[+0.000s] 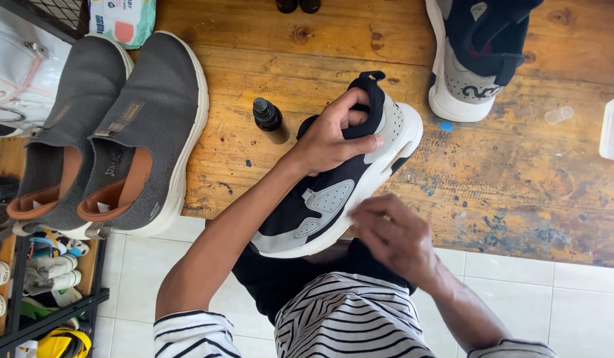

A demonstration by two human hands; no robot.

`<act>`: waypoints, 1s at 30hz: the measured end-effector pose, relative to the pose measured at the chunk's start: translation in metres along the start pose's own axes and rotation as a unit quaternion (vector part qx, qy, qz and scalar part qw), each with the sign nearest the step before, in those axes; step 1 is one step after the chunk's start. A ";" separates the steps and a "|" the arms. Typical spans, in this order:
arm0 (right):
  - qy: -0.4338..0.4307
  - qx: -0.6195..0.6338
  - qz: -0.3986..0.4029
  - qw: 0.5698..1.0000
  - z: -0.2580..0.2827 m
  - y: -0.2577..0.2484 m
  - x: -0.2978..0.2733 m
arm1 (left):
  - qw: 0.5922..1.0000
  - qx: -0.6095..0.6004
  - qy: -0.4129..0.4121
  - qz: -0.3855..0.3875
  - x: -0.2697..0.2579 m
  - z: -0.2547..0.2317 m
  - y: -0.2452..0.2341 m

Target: Cleaning the midsole of a sneaker using a cleaning solution and a small cloth/cotton pad.

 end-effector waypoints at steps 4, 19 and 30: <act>-0.010 -0.073 -0.024 0.997 -0.013 -0.015 0.006 | 1.000 0.011 0.007 0.000 -0.001 0.002 0.003; 0.047 0.000 -0.097 0.994 -0.050 -0.053 -0.028 | 0.995 0.093 0.033 0.008 -0.001 0.000 0.014; 0.137 0.007 -0.105 0.985 -0.070 -0.060 -0.042 | 0.915 0.381 0.076 -0.104 0.007 0.022 0.059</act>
Point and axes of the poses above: each hand's wrist, its own x-axis towards the middle knuckle, its own y-axis out of the palm, z = x × y, the point moved 1 cm from there along x, towards the middle knuckle, and after that the axes turned 1 degree about -x, right-handed, at the moved point
